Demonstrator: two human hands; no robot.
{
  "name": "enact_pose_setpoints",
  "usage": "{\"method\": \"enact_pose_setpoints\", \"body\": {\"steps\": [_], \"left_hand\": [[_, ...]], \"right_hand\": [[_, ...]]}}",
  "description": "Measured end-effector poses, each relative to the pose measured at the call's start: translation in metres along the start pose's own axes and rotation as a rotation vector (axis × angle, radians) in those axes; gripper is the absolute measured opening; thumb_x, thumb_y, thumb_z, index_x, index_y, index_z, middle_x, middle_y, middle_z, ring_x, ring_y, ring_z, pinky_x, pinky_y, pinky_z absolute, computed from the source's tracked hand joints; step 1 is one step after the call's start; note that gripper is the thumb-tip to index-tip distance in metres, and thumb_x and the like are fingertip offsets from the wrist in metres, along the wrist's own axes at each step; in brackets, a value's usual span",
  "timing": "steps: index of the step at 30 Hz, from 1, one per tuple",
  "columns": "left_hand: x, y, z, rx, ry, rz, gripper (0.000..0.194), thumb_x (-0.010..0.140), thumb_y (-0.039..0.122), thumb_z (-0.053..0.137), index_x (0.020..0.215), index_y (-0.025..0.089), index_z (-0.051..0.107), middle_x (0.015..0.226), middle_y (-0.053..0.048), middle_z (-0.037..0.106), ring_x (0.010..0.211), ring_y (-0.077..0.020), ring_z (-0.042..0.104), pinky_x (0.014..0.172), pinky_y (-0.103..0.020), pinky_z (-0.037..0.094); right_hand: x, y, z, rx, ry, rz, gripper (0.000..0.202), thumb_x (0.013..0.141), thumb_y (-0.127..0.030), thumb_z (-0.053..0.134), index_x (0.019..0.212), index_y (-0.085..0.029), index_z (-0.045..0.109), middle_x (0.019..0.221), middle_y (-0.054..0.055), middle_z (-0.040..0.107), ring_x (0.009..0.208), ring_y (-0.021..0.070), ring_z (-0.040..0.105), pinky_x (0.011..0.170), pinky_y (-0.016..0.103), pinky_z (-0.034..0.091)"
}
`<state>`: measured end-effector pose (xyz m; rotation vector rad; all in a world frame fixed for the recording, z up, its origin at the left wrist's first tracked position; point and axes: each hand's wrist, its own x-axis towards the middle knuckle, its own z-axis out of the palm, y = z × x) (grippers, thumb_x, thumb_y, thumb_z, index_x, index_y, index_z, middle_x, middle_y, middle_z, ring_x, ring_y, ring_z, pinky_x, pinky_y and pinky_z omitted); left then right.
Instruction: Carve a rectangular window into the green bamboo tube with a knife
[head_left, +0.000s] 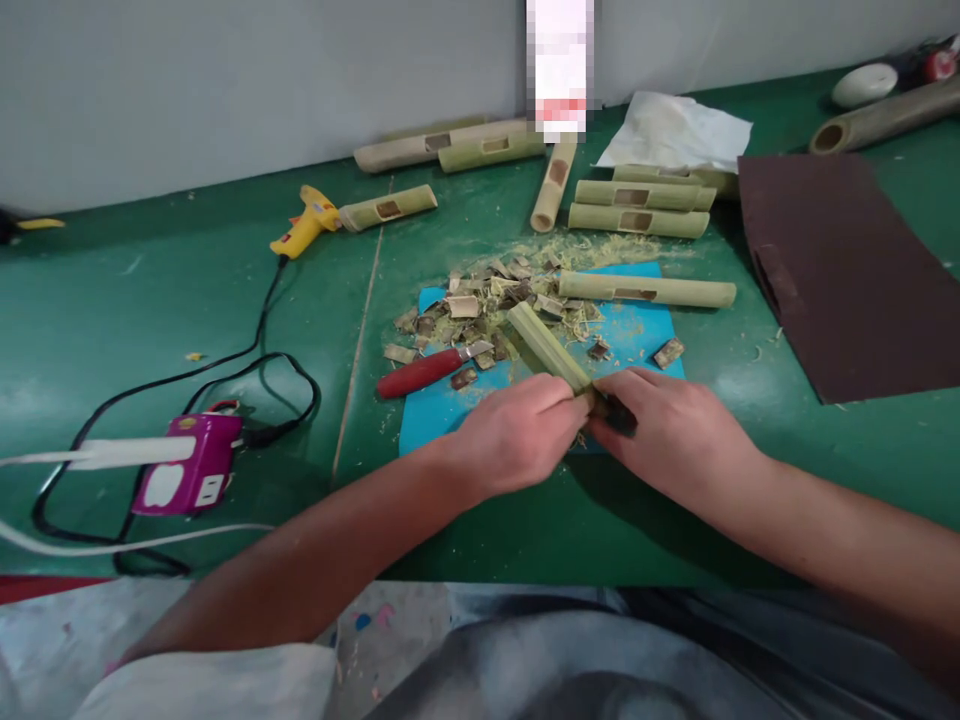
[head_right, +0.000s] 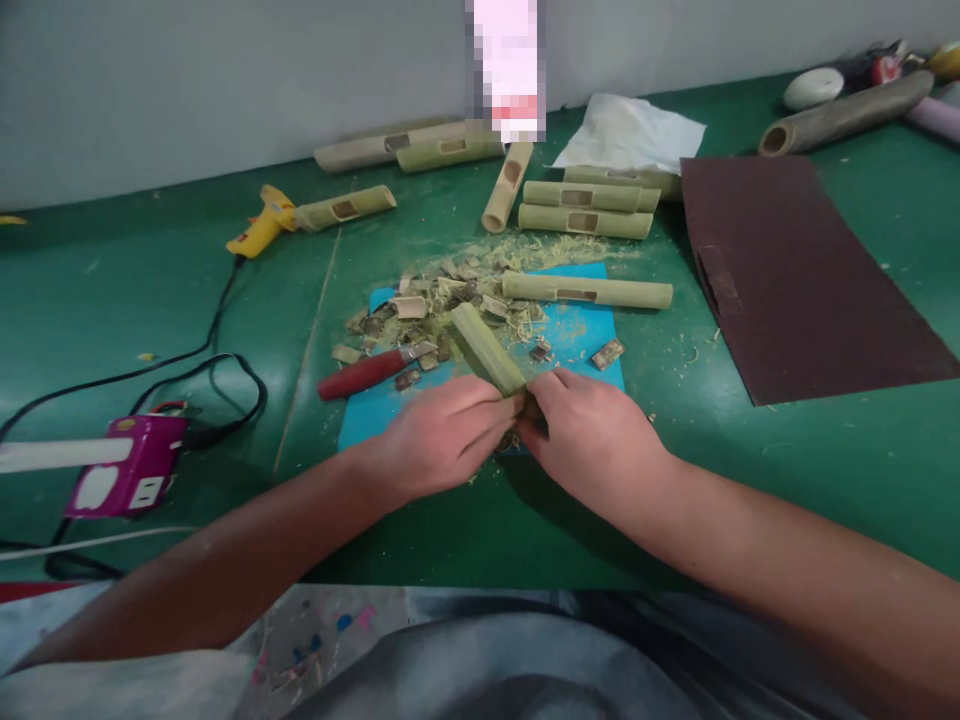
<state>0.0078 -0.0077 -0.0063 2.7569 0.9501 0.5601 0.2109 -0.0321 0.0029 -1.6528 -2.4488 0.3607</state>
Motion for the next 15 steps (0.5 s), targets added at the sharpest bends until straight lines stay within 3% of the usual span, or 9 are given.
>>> {"method": "enact_pose_setpoints", "body": {"steps": [4,7,11,15], "left_hand": [[0.0004,0.0004,0.0004,0.032,0.06,-0.025,0.03,0.102,0.024,0.039,0.101,0.013,0.067,0.078,-0.005,0.062,0.075,-0.0156,0.059,0.069,-0.027,0.049],[0.0007,0.0015,0.0012,-0.012,0.0,-0.011,0.032,0.102,0.023,0.038,0.093,0.014,0.067,0.078,-0.005,0.061,0.074,-0.0147,0.058,0.067,-0.026,0.048],[0.0012,-0.0001,0.0011,0.012,0.046,-0.027,0.029,0.102,0.024,0.04,0.1,0.013,0.067,0.08,-0.006,0.063,0.075,-0.0157,0.058,0.069,-0.028,0.049],[0.001,-0.0015,0.0001,-0.022,-0.005,-0.009,0.03,0.101,0.023,0.039,0.094,0.015,0.067,0.079,-0.005,0.062,0.073,-0.0149,0.058,0.067,-0.027,0.047]], "right_hand": [[0.0,-0.001,-0.0008,-0.01,-0.004,0.013,0.016,0.087,-0.033,0.059,0.087,-0.019,0.065,0.082,0.004,0.069,0.067,0.0164,0.059,0.057,0.029,0.028],[0.0006,-0.0022,-0.0021,-0.021,-0.032,0.006,0.014,0.086,-0.03,0.06,0.086,-0.018,0.065,0.081,0.004,0.069,0.066,0.0163,0.059,0.056,0.029,0.028],[0.0009,-0.0029,-0.0039,-0.021,-0.021,0.008,0.015,0.086,-0.032,0.06,0.084,-0.018,0.065,0.08,0.005,0.068,0.065,0.0161,0.058,0.056,0.029,0.028],[0.0002,-0.0025,-0.0036,-0.003,-0.018,-0.008,0.012,0.086,-0.029,0.058,0.085,-0.018,0.065,0.081,0.005,0.068,0.065,0.0162,0.058,0.056,0.029,0.029]]}}
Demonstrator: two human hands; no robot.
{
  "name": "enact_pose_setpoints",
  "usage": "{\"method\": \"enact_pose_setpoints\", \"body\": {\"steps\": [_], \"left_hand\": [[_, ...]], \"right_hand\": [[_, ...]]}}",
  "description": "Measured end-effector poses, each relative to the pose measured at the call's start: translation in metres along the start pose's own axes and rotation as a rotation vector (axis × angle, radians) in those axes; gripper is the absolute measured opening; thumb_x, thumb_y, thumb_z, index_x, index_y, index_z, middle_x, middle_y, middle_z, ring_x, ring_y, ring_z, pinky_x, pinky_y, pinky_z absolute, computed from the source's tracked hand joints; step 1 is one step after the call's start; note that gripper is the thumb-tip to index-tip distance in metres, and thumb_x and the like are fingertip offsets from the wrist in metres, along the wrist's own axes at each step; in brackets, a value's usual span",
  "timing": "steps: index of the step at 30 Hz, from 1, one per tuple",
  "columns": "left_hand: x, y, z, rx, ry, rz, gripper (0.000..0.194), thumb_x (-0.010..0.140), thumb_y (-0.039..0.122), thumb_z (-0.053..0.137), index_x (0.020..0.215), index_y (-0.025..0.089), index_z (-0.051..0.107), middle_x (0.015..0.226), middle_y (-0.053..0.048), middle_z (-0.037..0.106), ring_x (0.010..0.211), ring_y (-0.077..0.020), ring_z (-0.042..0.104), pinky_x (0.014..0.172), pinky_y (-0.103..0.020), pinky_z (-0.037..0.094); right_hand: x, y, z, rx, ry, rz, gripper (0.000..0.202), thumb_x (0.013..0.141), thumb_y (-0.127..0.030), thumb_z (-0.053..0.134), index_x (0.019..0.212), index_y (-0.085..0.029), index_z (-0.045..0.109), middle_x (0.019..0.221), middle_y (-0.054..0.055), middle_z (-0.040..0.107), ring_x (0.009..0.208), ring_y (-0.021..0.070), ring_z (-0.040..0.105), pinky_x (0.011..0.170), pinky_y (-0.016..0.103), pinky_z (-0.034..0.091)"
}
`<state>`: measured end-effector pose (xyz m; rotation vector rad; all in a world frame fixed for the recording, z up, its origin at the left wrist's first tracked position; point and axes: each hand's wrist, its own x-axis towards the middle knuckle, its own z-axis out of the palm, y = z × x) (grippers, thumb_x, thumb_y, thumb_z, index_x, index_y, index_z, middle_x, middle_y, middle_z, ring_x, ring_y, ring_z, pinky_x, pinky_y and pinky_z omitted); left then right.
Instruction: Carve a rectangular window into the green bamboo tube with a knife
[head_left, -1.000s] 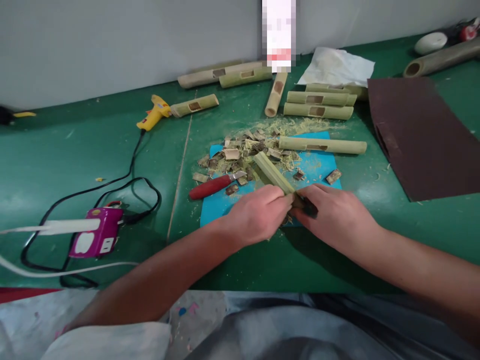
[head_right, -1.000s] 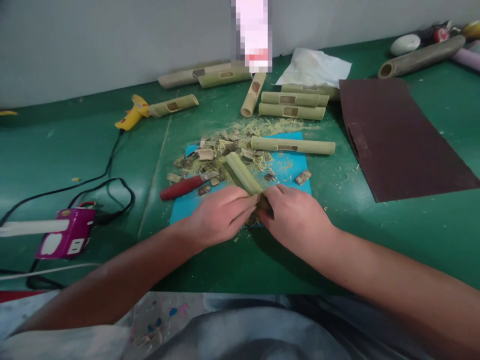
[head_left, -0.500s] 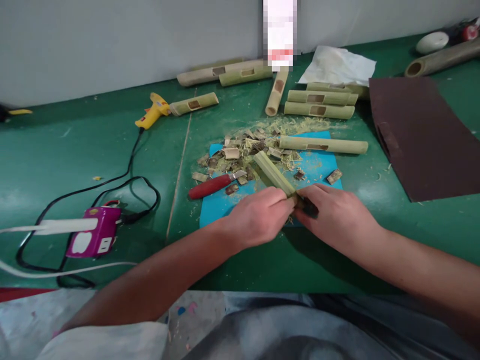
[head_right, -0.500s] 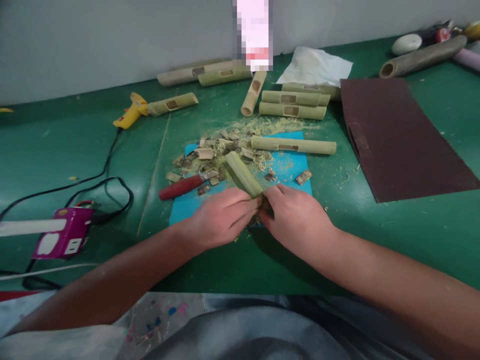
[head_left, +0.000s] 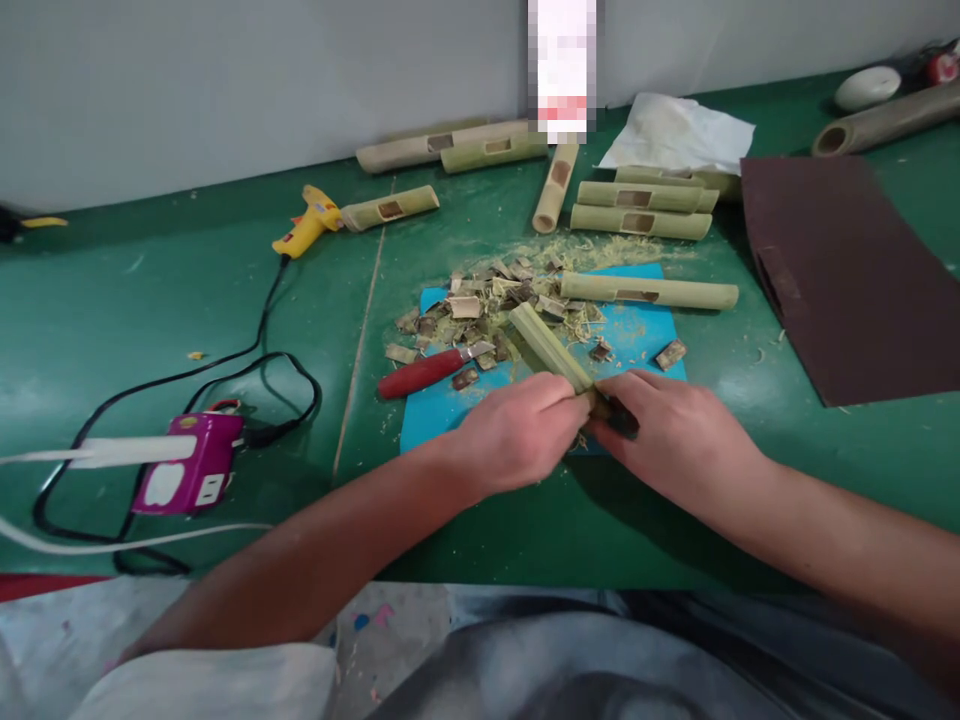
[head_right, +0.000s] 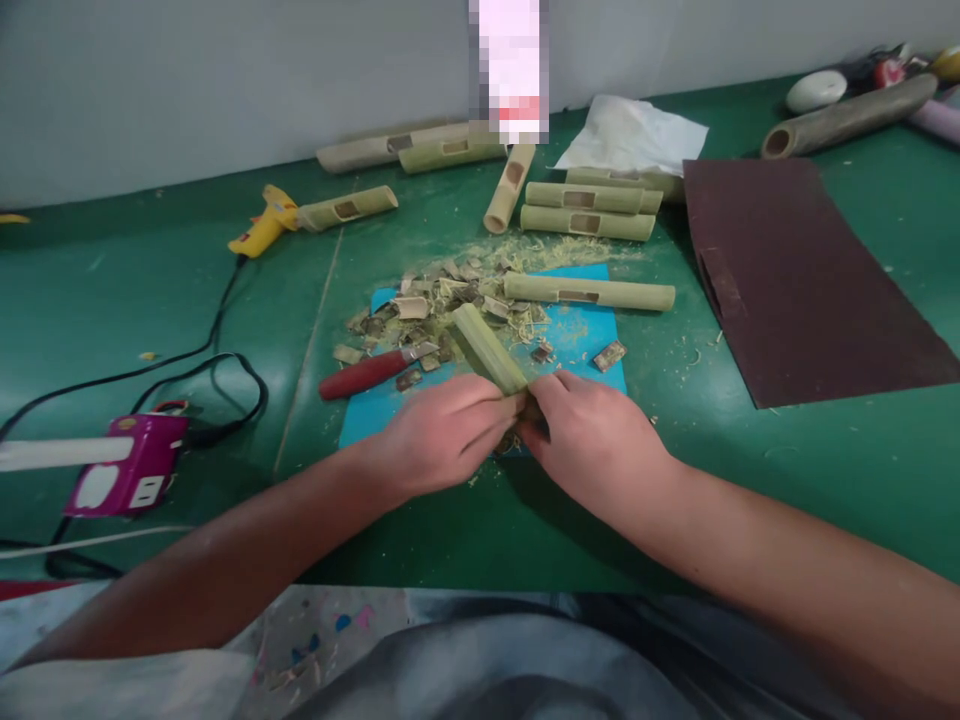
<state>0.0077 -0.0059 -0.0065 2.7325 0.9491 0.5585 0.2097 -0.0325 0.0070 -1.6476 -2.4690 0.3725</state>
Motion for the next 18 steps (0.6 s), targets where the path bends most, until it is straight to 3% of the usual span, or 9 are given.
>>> {"method": "enact_pose_setpoints", "body": {"steps": [18], "left_hand": [[-0.0002,-0.0001,-0.0007,0.063,0.041,-0.054,0.029,0.101,0.024,0.041,0.096,0.014,0.067,0.077,-0.005,0.061,0.073,-0.0149,0.056,0.065,-0.026,0.045]], "right_hand": [[0.0007,0.0008,0.0007,0.002,-0.013,0.02,0.013,0.085,-0.031,0.059,0.086,-0.019,0.064,0.083,0.005,0.068,0.065,0.0166,0.058,0.056,0.028,0.028]]}}
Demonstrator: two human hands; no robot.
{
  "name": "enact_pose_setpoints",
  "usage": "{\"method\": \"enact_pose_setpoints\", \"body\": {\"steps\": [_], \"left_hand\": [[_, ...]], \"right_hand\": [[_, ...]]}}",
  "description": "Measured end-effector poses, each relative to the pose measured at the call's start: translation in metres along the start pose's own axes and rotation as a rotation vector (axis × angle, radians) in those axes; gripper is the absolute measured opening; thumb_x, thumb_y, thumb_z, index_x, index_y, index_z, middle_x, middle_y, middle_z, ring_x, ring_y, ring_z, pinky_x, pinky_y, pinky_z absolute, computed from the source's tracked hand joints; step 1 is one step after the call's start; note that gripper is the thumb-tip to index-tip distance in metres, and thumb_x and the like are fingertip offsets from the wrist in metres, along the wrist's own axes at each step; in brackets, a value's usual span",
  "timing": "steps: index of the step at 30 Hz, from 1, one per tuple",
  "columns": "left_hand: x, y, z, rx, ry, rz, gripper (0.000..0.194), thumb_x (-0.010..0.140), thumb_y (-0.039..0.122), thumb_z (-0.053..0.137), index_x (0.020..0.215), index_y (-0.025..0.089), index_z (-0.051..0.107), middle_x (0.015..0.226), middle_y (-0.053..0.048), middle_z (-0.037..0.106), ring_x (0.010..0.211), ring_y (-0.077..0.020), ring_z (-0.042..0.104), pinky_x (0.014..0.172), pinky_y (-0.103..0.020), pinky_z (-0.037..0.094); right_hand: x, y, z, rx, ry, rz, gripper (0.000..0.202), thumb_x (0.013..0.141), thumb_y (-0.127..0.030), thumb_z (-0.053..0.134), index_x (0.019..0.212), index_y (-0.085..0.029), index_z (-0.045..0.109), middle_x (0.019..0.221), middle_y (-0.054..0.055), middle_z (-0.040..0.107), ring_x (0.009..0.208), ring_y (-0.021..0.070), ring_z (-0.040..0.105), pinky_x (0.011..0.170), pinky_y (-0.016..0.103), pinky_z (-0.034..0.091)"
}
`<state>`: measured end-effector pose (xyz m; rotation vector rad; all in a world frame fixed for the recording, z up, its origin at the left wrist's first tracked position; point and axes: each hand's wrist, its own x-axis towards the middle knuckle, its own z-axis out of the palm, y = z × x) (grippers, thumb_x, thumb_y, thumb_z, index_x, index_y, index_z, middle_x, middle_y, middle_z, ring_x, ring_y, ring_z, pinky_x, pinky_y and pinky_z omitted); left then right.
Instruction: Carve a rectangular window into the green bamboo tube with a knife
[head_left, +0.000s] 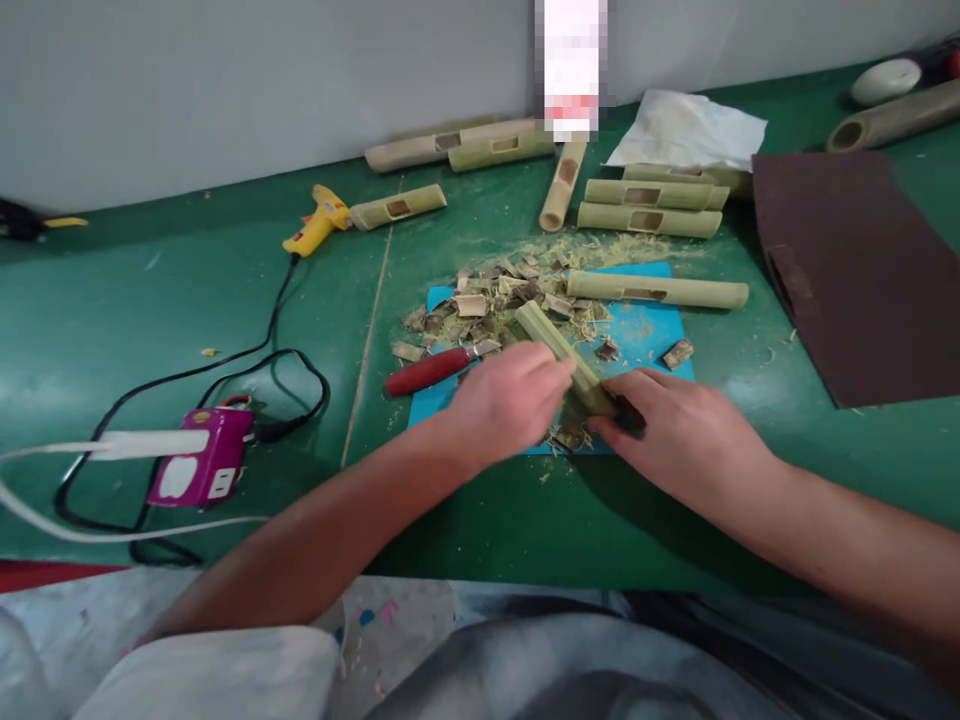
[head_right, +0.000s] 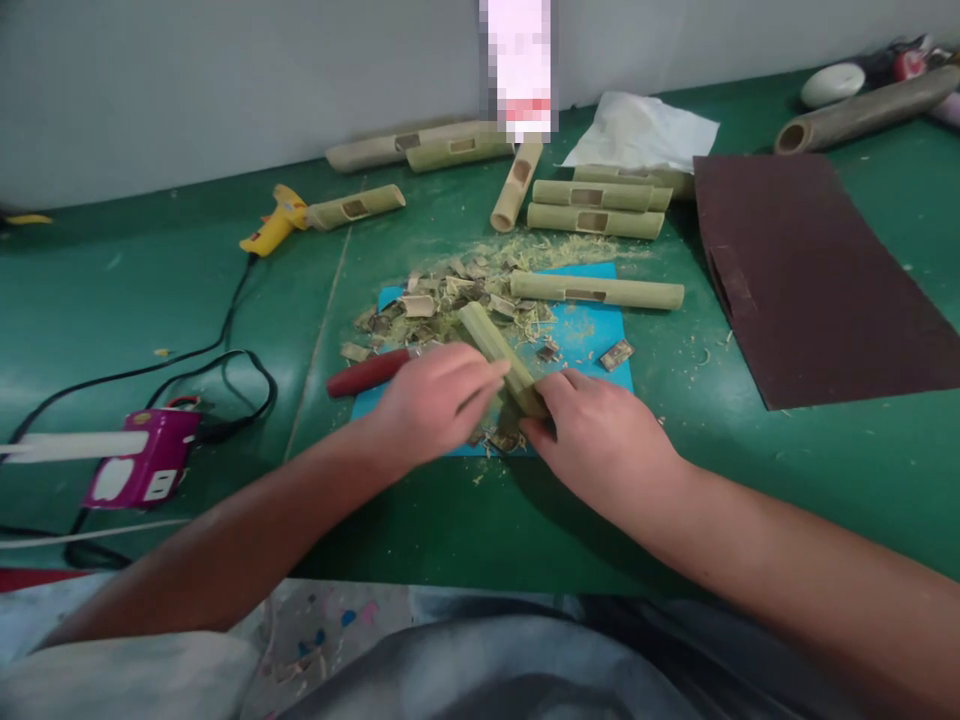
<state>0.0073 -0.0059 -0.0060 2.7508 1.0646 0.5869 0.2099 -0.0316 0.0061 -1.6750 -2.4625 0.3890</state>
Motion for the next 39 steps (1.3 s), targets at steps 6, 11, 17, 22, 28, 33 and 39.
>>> {"method": "enact_pose_setpoints", "body": {"steps": [6,11,17,22,28,33,39], "left_hand": [[-0.0003,0.0007,-0.0003,-0.003,0.022,0.03,0.029,0.101,0.023,0.04,0.099,0.012,0.067,0.079,-0.006,0.063,0.076,-0.016,0.058,0.068,-0.027,0.047],[-0.0002,0.0014,-0.0011,-0.033,-0.02,0.035,0.029,0.101,0.023,0.04,0.096,0.014,0.067,0.078,-0.005,0.062,0.073,-0.0154,0.057,0.065,-0.027,0.046],[-0.0003,0.0016,-0.001,-0.039,-0.049,0.053,0.03,0.101,0.023,0.039,0.092,0.015,0.066,0.076,-0.005,0.061,0.071,-0.015,0.056,0.065,-0.027,0.046],[-0.0008,0.0028,0.0005,-0.028,-0.011,0.043,0.032,0.102,0.024,0.039,0.091,0.014,0.067,0.076,-0.005,0.061,0.072,-0.015,0.056,0.065,-0.027,0.047],[-0.0009,-0.0019,0.0,-0.045,0.035,0.035,0.026,0.1,0.022,0.042,0.104,0.013,0.066,0.084,-0.007,0.065,0.079,-0.016,0.06,0.072,-0.029,0.05],[-0.0007,-0.0006,-0.0017,-0.054,0.02,0.038,0.027,0.101,0.023,0.042,0.099,0.014,0.067,0.079,-0.006,0.064,0.076,-0.0158,0.06,0.07,-0.028,0.05],[-0.0006,0.0013,-0.0025,-0.068,-0.037,0.058,0.029,0.101,0.023,0.041,0.094,0.014,0.067,0.078,-0.006,0.063,0.074,-0.0157,0.059,0.067,-0.027,0.049]], "right_hand": [[-0.001,0.0001,0.0004,0.008,-0.002,-0.012,0.015,0.087,-0.031,0.057,0.087,-0.018,0.065,0.084,0.005,0.069,0.067,0.017,0.059,0.055,0.029,0.03],[-0.002,0.0004,0.0025,0.019,0.018,-0.016,0.014,0.088,-0.029,0.057,0.089,-0.019,0.066,0.084,0.006,0.069,0.067,0.0165,0.059,0.055,0.029,0.029],[-0.0015,0.0005,0.0019,0.009,0.004,-0.019,0.015,0.088,-0.03,0.057,0.09,-0.018,0.066,0.087,0.006,0.07,0.069,0.0175,0.061,0.056,0.029,0.029],[-0.0011,-0.0005,0.0006,-0.005,0.01,-0.018,0.013,0.086,-0.028,0.058,0.088,-0.018,0.066,0.086,0.006,0.07,0.067,0.0173,0.06,0.055,0.029,0.028],[-0.0014,-0.0019,0.0004,-0.004,0.001,-0.013,0.017,0.089,-0.031,0.055,0.088,-0.018,0.066,0.084,0.005,0.069,0.066,0.0169,0.059,0.055,0.03,0.028],[-0.0029,-0.0005,0.0024,-0.013,0.022,-0.023,0.017,0.088,-0.032,0.057,0.088,-0.017,0.067,0.083,0.006,0.069,0.064,0.0165,0.058,0.054,0.031,0.028],[-0.0028,-0.0011,0.0011,-0.007,0.032,-0.046,0.015,0.087,-0.027,0.057,0.088,-0.017,0.067,0.083,0.006,0.07,0.065,0.0168,0.058,0.055,0.03,0.03]]}}
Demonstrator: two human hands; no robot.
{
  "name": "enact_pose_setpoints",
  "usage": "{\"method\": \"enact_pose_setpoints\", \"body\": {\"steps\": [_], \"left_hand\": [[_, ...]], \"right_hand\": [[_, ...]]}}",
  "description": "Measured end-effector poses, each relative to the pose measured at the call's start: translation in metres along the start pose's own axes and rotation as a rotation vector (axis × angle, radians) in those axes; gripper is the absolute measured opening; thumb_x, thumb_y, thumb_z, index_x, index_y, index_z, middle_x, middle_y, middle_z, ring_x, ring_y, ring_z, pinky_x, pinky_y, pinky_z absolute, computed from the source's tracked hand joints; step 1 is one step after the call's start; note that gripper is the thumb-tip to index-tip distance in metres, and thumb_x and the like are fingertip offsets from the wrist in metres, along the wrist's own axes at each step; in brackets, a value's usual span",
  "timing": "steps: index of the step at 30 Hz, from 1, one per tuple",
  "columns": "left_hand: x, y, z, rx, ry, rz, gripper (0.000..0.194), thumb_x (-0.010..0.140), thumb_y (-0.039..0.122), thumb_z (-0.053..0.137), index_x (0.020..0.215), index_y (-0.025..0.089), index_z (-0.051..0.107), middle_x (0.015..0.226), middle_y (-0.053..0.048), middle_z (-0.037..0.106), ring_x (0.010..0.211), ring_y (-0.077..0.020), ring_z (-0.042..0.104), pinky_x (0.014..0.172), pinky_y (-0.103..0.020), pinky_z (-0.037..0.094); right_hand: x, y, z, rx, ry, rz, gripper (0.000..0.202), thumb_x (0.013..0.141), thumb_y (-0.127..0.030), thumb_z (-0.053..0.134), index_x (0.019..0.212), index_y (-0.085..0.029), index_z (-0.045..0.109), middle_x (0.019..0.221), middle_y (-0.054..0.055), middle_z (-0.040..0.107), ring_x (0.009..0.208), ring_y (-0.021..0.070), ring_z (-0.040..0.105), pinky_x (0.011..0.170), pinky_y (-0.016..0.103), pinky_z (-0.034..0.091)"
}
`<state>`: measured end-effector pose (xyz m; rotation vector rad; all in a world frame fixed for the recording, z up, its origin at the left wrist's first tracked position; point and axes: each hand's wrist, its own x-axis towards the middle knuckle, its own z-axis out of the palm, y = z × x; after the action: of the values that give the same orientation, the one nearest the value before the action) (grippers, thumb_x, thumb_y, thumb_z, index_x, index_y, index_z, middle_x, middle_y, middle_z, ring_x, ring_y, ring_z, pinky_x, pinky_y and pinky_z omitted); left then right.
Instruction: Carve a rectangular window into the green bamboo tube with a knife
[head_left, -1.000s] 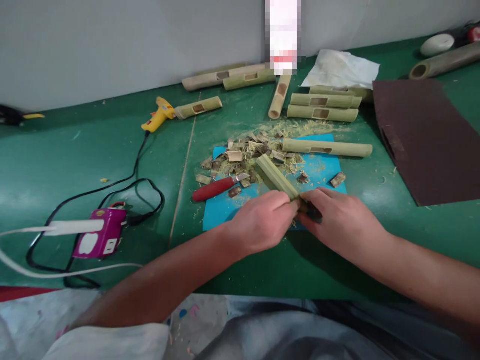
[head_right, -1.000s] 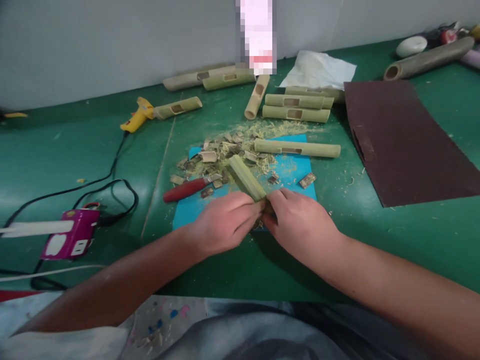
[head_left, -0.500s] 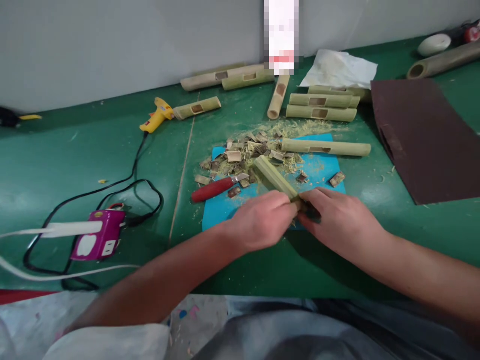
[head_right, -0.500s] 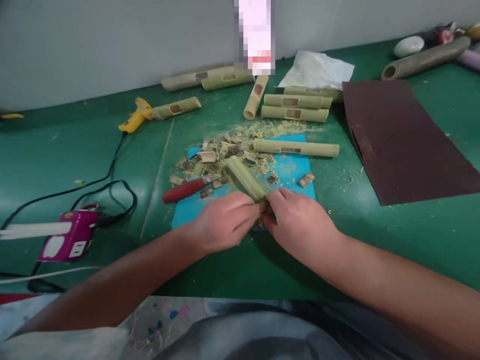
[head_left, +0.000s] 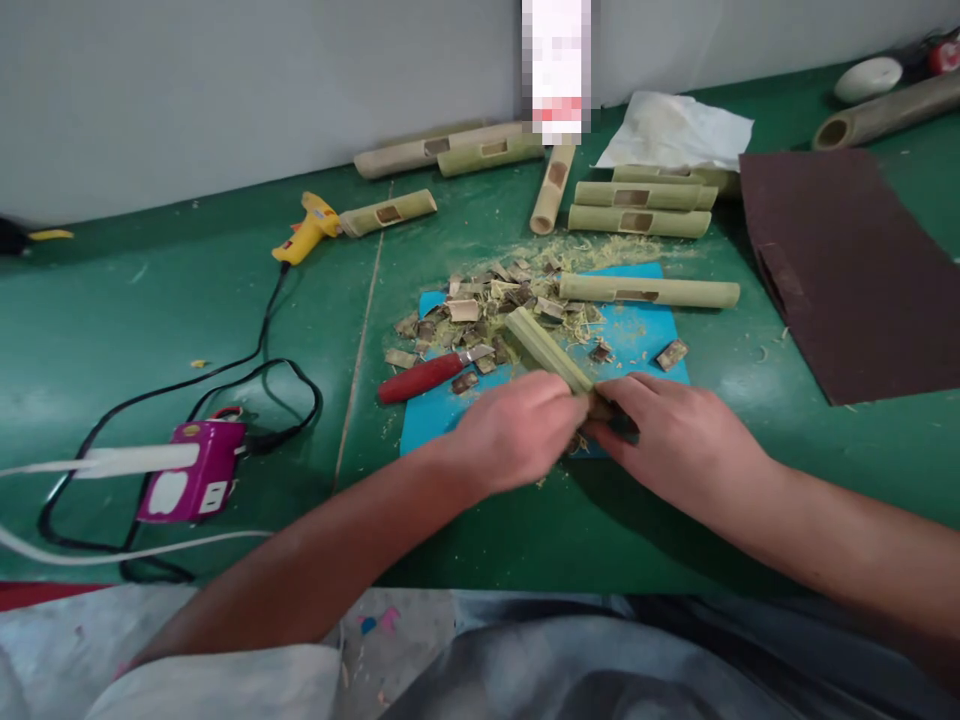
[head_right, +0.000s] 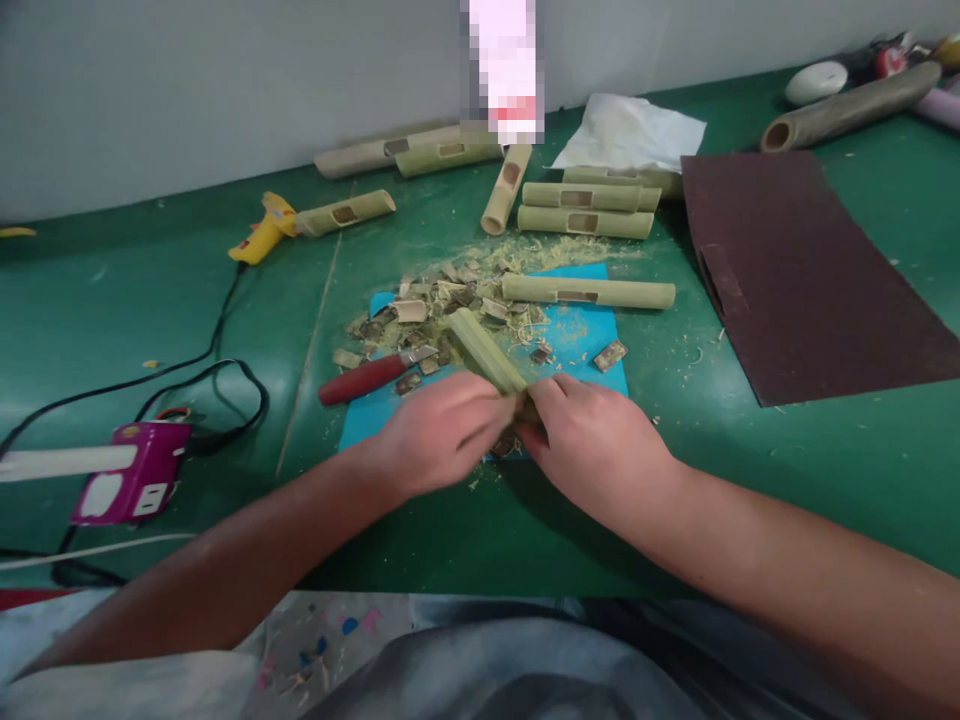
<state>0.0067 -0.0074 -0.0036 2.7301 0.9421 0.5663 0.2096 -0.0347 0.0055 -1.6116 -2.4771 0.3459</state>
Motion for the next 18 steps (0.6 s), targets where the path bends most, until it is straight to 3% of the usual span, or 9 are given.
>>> {"method": "enact_pose_setpoints", "body": {"steps": [3,7,10,14,18], "left_hand": [[-0.001,-0.002,0.0,0.027,0.05,-0.041,0.027,0.101,0.023,0.042,0.1,0.013,0.067,0.08,-0.007,0.063,0.077,-0.0165,0.06,0.071,-0.029,0.05],[-0.001,-0.005,0.001,-0.003,0.002,-0.005,0.027,0.101,0.022,0.042,0.095,0.014,0.067,0.081,-0.006,0.064,0.075,-0.0152,0.059,0.069,-0.027,0.049],[0.0,-0.009,0.001,0.026,0.1,-0.038,0.026,0.101,0.022,0.043,0.103,0.011,0.066,0.083,-0.007,0.064,0.078,-0.0156,0.06,0.073,-0.028,0.05],[-0.001,-0.011,0.0,0.018,0.011,0.004,0.027,0.101,0.023,0.042,0.098,0.013,0.067,0.078,-0.005,0.063,0.074,-0.0152,0.059,0.068,-0.027,0.049],[-0.001,-0.01,0.0,0.055,0.136,-0.019,0.027,0.101,0.022,0.041,0.104,0.012,0.066,0.082,-0.006,0.064,0.077,-0.0156,0.059,0.073,-0.029,0.051]], "right_hand": [[0.0,-0.001,-0.001,-0.013,-0.006,0.005,0.017,0.088,-0.03,0.057,0.089,-0.017,0.067,0.084,0.006,0.07,0.065,0.0171,0.058,0.055,0.031,0.029],[0.001,0.0,-0.001,-0.022,-0.013,0.002,0.016,0.088,-0.028,0.056,0.089,-0.017,0.067,0.086,0.007,0.07,0.066,0.0174,0.059,0.055,0.031,0.029],[0.001,-0.001,-0.001,-0.041,-0.022,0.018,0.017,0.088,-0.031,0.057,0.089,-0.017,0.067,0.085,0.006,0.07,0.066,0.0178,0.06,0.055,0.031,0.028],[0.0,-0.002,0.001,-0.053,-0.023,0.009,0.017,0.087,-0.03,0.057,0.09,-0.017,0.067,0.086,0.007,0.07,0.065,0.0182,0.059,0.053,0.032,0.026],[-0.002,-0.001,0.002,-0.063,-0.013,0.023,0.019,0.088,-0.031,0.055,0.09,-0.017,0.067,0.087,0.008,0.071,0.066,0.0182,0.059,0.054,0.032,0.025]]}}
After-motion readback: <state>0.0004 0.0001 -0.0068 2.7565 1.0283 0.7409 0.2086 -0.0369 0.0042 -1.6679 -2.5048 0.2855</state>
